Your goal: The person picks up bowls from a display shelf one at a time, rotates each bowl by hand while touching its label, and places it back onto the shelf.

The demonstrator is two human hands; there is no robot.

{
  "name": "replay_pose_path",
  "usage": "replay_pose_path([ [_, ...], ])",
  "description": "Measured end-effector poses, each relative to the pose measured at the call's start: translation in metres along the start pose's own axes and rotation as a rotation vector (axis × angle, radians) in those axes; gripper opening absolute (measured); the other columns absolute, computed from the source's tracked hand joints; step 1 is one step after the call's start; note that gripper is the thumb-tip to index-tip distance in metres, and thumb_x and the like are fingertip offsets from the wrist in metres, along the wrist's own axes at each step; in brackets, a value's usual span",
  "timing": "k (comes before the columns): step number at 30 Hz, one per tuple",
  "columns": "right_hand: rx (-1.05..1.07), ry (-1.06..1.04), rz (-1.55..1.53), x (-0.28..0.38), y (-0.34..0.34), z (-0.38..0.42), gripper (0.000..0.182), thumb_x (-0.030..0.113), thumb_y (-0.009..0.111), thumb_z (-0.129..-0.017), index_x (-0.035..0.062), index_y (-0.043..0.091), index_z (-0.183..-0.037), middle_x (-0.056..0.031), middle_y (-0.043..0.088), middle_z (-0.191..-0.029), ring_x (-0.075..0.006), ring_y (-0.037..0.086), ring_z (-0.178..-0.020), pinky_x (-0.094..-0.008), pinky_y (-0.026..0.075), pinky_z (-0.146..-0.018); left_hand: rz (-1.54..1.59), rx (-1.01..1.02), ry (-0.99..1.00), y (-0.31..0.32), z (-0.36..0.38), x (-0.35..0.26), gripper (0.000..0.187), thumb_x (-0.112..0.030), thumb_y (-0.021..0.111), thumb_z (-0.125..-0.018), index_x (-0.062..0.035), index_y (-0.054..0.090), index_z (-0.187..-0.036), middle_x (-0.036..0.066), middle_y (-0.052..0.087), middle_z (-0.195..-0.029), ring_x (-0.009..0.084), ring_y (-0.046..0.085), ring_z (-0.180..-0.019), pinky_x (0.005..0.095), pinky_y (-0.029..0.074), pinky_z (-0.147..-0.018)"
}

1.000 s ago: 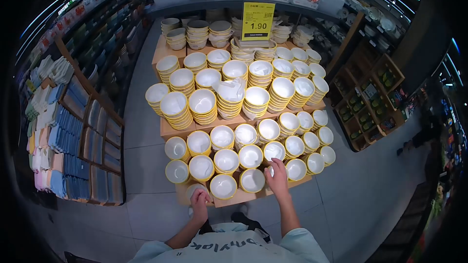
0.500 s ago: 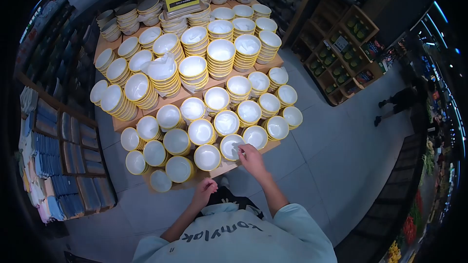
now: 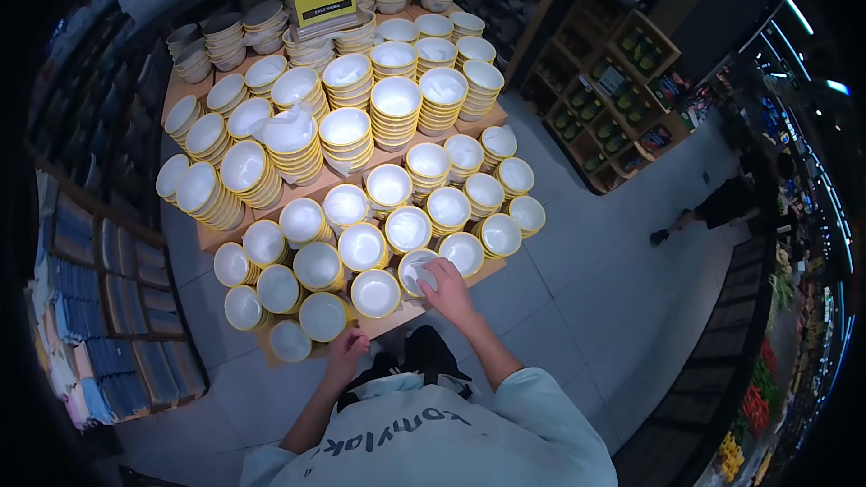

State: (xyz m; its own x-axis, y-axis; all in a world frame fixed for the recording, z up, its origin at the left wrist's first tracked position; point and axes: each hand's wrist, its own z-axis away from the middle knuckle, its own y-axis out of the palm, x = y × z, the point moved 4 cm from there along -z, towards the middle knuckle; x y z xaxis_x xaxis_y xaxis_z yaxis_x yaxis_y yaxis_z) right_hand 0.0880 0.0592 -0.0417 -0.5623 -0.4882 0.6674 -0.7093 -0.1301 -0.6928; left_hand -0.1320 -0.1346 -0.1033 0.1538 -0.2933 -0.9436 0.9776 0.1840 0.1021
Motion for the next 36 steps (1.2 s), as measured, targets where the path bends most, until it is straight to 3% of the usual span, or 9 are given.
replay_pose_path([
  [6,-0.091,0.069,0.145,-0.061,-0.035,-0.037,0.033,0.01,0.076,-0.085,-0.0004,0.064,-0.113,-0.017,0.061,-0.119,-0.0382,0.061,-0.113,-0.0442,0.05,-0.098,0.06,-0.179,-0.038,-0.014,0.018,-0.001,0.008,-0.01,0.058,-0.101,-0.0033,0.062,-0.101,0.004,0.065,-0.088,0.0108,0.062,-0.081,0.0256,0.051,-0.073],
  [12,-0.139,0.198,0.266,-0.145,-0.091,-0.09,0.05,0.018,0.082,-0.082,-0.0007,0.059,-0.123,-0.0222,0.054,-0.132,-0.0411,0.054,-0.123,-0.0455,0.046,-0.106,0.076,-0.28,-0.009,0.019,-0.005,-0.011,0.006,-0.009,0.058,-0.102,-0.0034,0.06,-0.101,0.002,0.063,-0.088,0.0098,0.06,-0.081,0.0259,0.049,-0.075],
  [15,0.045,0.146,0.323,-0.179,-0.101,-0.122,0.075,0.034,0.086,-0.078,-0.002,0.053,-0.136,-0.0281,0.047,-0.144,-0.0444,0.047,-0.134,-0.0497,0.04,-0.113,0.078,-0.284,0.049,0.057,-0.036,-0.025,0.007,-0.009,0.057,-0.102,-0.0031,0.061,-0.102,0.002,0.064,-0.09,0.0097,0.059,-0.082,0.0258,0.049,-0.075],
  [16,0.05,0.137,0.317,-0.183,-0.106,-0.132,0.075,0.034,0.086,-0.078,-0.002,0.053,-0.136,-0.0281,0.047,-0.144,-0.0444,0.047,-0.134,-0.0497,0.04,-0.113,0.092,-0.276,0.063,0.072,-0.047,-0.03,0.007,-0.009,0.057,-0.102,-0.0029,0.061,-0.102,0.003,0.065,-0.09,0.0097,0.06,-0.083,0.0257,0.049,-0.075],
  [18,0.246,0.08,0.436,-0.194,-0.108,-0.149,0.086,0.044,0.086,-0.076,-0.0005,0.049,-0.14,-0.0285,0.042,-0.149,-0.0454,0.038,-0.142,-0.0538,0.031,-0.119,0.068,-0.292,0.05,0.105,-0.072,-0.041,0.007,-0.008,0.056,-0.102,-0.0026,0.061,-0.102,0.003,0.064,-0.09,0.0096,0.059,-0.083,0.0255,0.048,-0.075],
  [19,0.31,0.099,0.439,-0.206,-0.106,-0.157,0.102,0.055,0.085,-0.072,0.0005,0.044,-0.147,-0.0288,0.037,-0.154,-0.0457,0.03,-0.148,-0.058,0.021,-0.123,0.043,-0.294,0.033,0.123,-0.084,-0.046,0.007,-0.006,0.055,-0.102,-0.0024,0.06,-0.101,0.003,0.063,-0.091,0.0096,0.058,-0.082,0.0253,0.048,-0.075],
  [22,0.456,0.112,0.449,-0.226,-0.108,-0.176,0.115,0.06,0.084,-0.07,0.0,0.034,-0.154,-0.0288,0.035,-0.156,-0.0449,0.025,-0.151,-0.0585,0.017,-0.124,0.089,-0.255,0.074,0.178,-0.116,-0.06,0.007,-0.006,0.055,-0.102,-0.002,0.061,-0.103,0.003,0.063,-0.091,0.0103,0.059,-0.083,0.0255,0.05,-0.078],
  [27,0.568,0.048,0.428,-0.23,-0.106,-0.189,0.125,0.06,0.085,-0.068,-0.0009,0.025,-0.158,-0.0277,0.034,-0.158,-0.0438,0.023,-0.152,-0.0623,0.014,-0.123,0.113,-0.22,0.055,0.241,-0.145,-0.058,0.009,-0.009,0.058,-0.102,-0.0004,0.062,-0.104,0.004,0.066,-0.089,0.0103,0.063,-0.084,0.0254,0.051,-0.078],
  [36,0.674,0.019,0.402,-0.233,-0.099,-0.196,0.126,0.057,0.086,-0.066,-0.0012,0.023,-0.158,-0.0286,0.038,-0.152,-0.0429,0.03,-0.149,-0.068,0.014,-0.12,0.086,-0.276,0.036,0.262,-0.158,-0.059,0.008,-0.008,0.056,-0.103,-0.0019,0.061,-0.105,0.004,0.065,-0.093,0.0117,0.063,-0.089,0.0272,0.053,-0.081],
])
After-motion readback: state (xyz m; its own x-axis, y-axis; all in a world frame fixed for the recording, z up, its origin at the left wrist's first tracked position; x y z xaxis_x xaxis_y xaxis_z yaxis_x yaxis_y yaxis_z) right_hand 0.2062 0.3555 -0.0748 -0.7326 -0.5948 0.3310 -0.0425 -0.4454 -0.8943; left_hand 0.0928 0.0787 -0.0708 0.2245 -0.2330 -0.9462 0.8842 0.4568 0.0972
